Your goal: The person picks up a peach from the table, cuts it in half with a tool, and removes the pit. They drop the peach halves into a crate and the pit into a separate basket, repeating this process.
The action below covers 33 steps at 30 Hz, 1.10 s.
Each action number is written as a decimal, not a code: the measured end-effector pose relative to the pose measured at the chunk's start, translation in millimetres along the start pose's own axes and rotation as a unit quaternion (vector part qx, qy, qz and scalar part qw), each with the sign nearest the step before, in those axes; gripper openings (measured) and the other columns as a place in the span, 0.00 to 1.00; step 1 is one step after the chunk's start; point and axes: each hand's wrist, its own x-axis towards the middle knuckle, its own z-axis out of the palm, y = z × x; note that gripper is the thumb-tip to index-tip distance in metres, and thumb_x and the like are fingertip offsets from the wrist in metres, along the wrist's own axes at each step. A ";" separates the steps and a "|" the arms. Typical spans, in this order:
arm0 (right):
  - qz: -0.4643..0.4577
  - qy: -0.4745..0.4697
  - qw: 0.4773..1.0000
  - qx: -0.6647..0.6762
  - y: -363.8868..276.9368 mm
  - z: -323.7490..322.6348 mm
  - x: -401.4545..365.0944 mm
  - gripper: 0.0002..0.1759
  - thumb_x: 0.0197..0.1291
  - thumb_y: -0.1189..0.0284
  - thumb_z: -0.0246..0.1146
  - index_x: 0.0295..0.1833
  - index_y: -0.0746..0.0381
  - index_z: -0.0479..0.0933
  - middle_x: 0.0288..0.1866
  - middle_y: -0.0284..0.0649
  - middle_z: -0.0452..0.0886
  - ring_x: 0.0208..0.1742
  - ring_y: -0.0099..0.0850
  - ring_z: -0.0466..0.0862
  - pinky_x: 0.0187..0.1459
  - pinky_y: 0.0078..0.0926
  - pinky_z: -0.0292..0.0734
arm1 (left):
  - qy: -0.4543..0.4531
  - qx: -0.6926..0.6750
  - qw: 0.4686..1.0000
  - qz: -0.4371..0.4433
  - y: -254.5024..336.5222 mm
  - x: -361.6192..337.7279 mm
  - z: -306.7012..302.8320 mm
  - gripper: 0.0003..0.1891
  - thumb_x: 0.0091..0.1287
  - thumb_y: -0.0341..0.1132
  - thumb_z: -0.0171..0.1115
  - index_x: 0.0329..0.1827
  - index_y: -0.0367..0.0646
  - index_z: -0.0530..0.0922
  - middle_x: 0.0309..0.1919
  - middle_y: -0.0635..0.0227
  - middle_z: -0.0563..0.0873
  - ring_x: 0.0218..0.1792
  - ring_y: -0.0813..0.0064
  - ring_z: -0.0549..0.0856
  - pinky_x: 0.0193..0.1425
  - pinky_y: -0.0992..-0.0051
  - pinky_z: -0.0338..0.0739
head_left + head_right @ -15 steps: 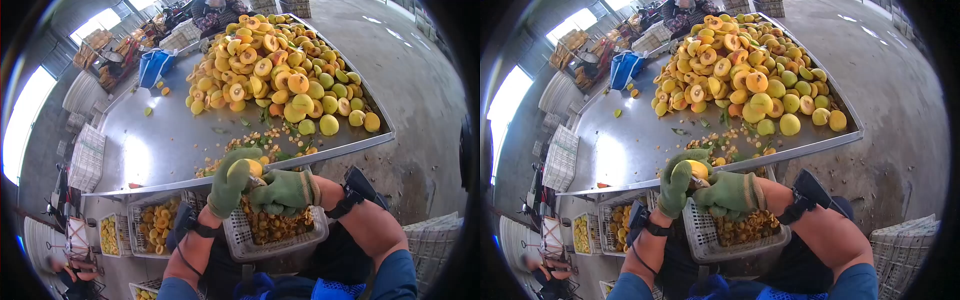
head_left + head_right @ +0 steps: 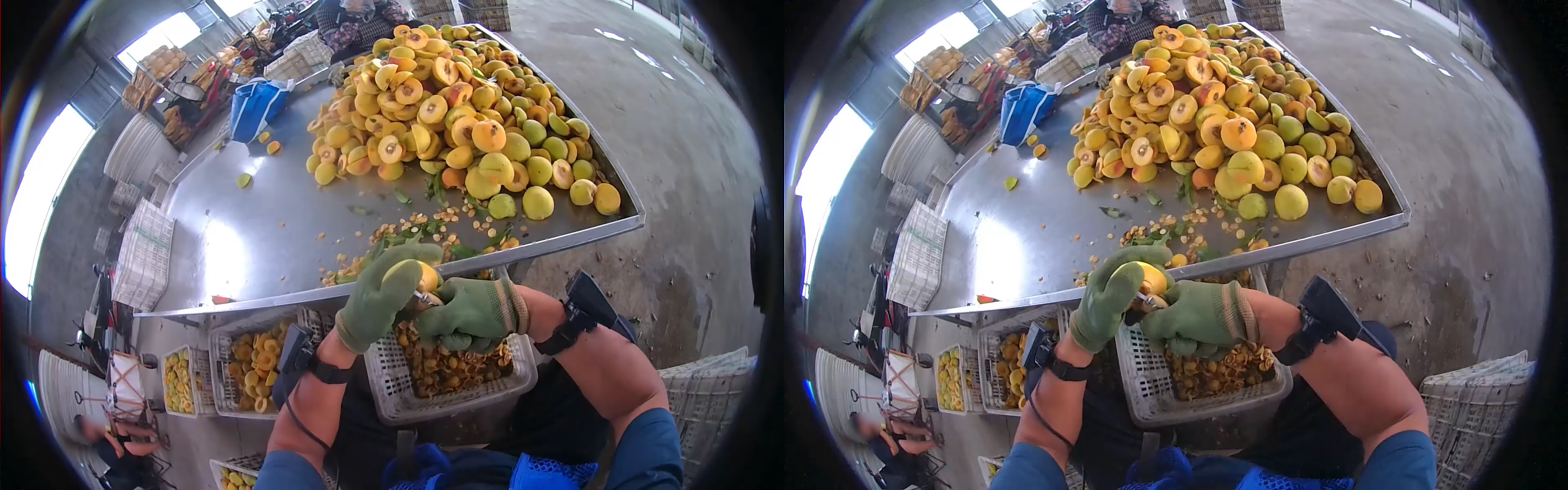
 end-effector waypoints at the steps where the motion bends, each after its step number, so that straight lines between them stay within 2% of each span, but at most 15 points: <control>1: -0.009 -0.018 1.000 0.020 3.8 -1.3 1.6 0.13 0.66 0.59 0.66 0.37 0.57 0.81 0.21 0.28 0.75 0.17 0.20 0.72 0.18 0.22 0.65 | 0.004 -0.003 0.999 0.039 -7.7 -1.5 -2.4 0.20 0.82 0.42 0.52 0.65 0.36 0.79 0.55 0.60 0.86 0.53 0.73 0.86 0.62 0.70 0.81; 5: -0.032 -0.042 0.997 0.057 10.7 4.1 3.8 0.13 0.64 0.59 0.66 0.35 0.57 0.81 0.19 0.26 0.72 0.15 0.19 0.69 0.16 0.20 0.61 | 0.131 -0.020 0.985 0.113 -16.3 -19.2 28.7 0.28 0.82 0.50 0.52 0.71 0.34 0.73 0.52 0.59 0.88 0.56 0.69 0.86 0.64 0.67 0.80; 8: -0.027 -0.044 0.998 0.046 15.4 12.0 3.7 0.12 0.64 0.60 0.65 0.33 0.57 0.81 0.18 0.26 0.71 0.15 0.18 0.68 0.17 0.19 0.61 | 0.085 0.077 0.986 0.123 -22.2 -20.6 17.2 0.29 0.82 0.52 0.53 0.70 0.34 0.74 0.51 0.59 0.88 0.56 0.69 0.86 0.64 0.67 0.80; 9: -0.036 -0.062 0.996 0.058 15.9 13.2 2.8 0.12 0.66 0.60 0.64 0.34 0.57 0.81 0.18 0.26 0.71 0.14 0.18 0.68 0.16 0.19 0.60 | 0.047 0.085 0.985 0.142 -15.5 -19.7 12.5 0.23 0.81 0.41 0.53 0.70 0.34 0.73 0.55 0.57 0.87 0.53 0.68 0.87 0.62 0.67 0.80; 12: -0.043 -0.125 0.982 0.135 22.4 13.6 -1.1 0.14 0.69 0.60 0.64 0.37 0.58 0.80 0.18 0.26 0.71 0.13 0.18 0.68 0.13 0.18 0.59 | -0.006 0.067 0.995 0.077 -12.0 -20.3 5.0 0.23 0.81 0.42 0.53 0.71 0.34 0.73 0.54 0.58 0.87 0.52 0.69 0.87 0.59 0.68 0.82; 14: -0.031 -0.189 0.954 0.230 28.2 11.9 -0.1 0.15 0.71 0.59 0.64 0.39 0.60 0.80 0.18 0.27 0.71 0.11 0.18 0.67 0.11 0.18 0.58 | 0.008 0.026 0.995 0.096 -12.9 -22.1 11.0 0.24 0.81 0.42 0.54 0.71 0.33 0.73 0.54 0.58 0.87 0.51 0.71 0.87 0.57 0.69 0.82; 16: -0.034 -0.193 0.950 0.245 34.4 15.1 2.0 0.16 0.73 0.58 0.63 0.41 0.61 0.79 0.17 0.27 0.70 0.10 0.17 0.67 0.09 0.17 0.58 | 0.019 -0.013 0.993 0.116 -13.1 -21.4 18.6 0.25 0.81 0.43 0.54 0.71 0.33 0.73 0.54 0.58 0.87 0.50 0.73 0.87 0.56 0.71 0.83; 20: -0.034 -0.240 0.932 0.267 40.6 17.0 -4.3 0.17 0.76 0.58 0.59 0.42 0.62 0.79 0.15 0.26 0.68 0.09 0.16 0.65 0.09 0.17 0.59 | 0.042 -0.052 0.993 0.098 -13.1 -27.2 28.4 0.26 0.81 0.44 0.55 0.72 0.32 0.72 0.53 0.58 0.88 0.50 0.72 0.87 0.55 0.71 0.83; 22: -0.057 -0.279 0.903 0.321 50.9 22.7 1.6 0.19 0.78 0.58 0.57 0.42 0.63 0.79 0.15 0.26 0.67 0.09 0.16 0.64 0.08 0.16 0.58 | 0.034 -0.057 0.994 0.082 -9.7 -33.4 28.1 0.28 0.82 0.47 0.53 0.73 0.32 0.71 0.53 0.58 0.88 0.50 0.72 0.87 0.55 0.71 0.84; 25: -0.117 -0.315 0.867 0.368 63.6 33.4 3.4 0.21 0.80 0.57 0.54 0.42 0.63 0.79 0.14 0.26 0.66 0.08 0.16 0.63 0.08 0.16 0.56 | 0.084 -0.185 0.976 0.076 -12.1 -40.8 34.7 0.31 0.84 0.54 0.47 0.75 0.34 0.70 0.51 0.59 0.88 0.50 0.72 0.88 0.53 0.73 0.84; 26: -0.141 -0.326 0.856 0.376 64.3 35.9 2.5 0.21 0.80 0.57 0.54 0.42 0.64 0.79 0.14 0.26 0.66 0.08 0.17 0.63 0.08 0.16 0.55 | 0.101 -0.180 0.976 0.072 -9.0 -43.7 34.1 0.31 0.83 0.54 0.49 0.74 0.35 0.70 0.51 0.58 0.88 0.51 0.70 0.88 0.55 0.71 0.84; 27: -0.143 -0.295 0.870 0.369 64.4 39.0 -4.0 0.24 0.80 0.55 0.53 0.41 0.65 0.79 0.14 0.26 0.65 0.08 0.17 0.62 0.09 0.16 0.55 | 0.121 -0.174 0.975 0.066 -4.3 -48.2 32.7 0.31 0.83 0.55 0.50 0.74 0.36 0.70 0.51 0.58 0.88 0.52 0.68 0.88 0.56 0.69 0.85; 29: -0.150 -0.238 0.896 0.342 60.6 40.2 -20.3 0.28 0.81 0.52 0.51 0.38 0.66 0.79 0.13 0.25 0.63 0.09 0.17 0.60 0.10 0.18 0.54 | 0.141 -0.179 0.973 0.033 -8.5 -53.9 21.1 0.34 0.83 0.60 0.45 0.73 0.37 0.71 0.47 0.58 0.89 0.46 0.69 0.89 0.50 0.72 0.86; 32: -0.048 -0.158 0.939 0.300 68.6 46.6 -21.5 0.36 0.81 0.44 0.47 0.37 0.66 0.81 0.12 0.26 0.63 0.08 0.19 0.60 0.10 0.20 0.54 | 0.137 -0.268 0.954 -0.008 -15.2 -64.5 9.6 0.38 0.82 0.66 0.38 0.72 0.39 0.72 0.43 0.58 0.89 0.37 0.73 0.89 0.40 0.76 0.86; 33: -0.052 -0.157 0.942 0.292 69.3 51.3 -22.0 0.44 0.76 0.34 0.45 0.37 0.67 0.82 0.12 0.27 0.66 0.07 0.19 0.62 0.08 0.17 0.56 | 0.133 -0.231 0.964 -0.003 -18.7 -71.1 5.7 0.38 0.80 0.68 0.40 0.71 0.41 0.75 0.42 0.59 0.90 0.31 0.78 0.87 0.30 0.79 0.83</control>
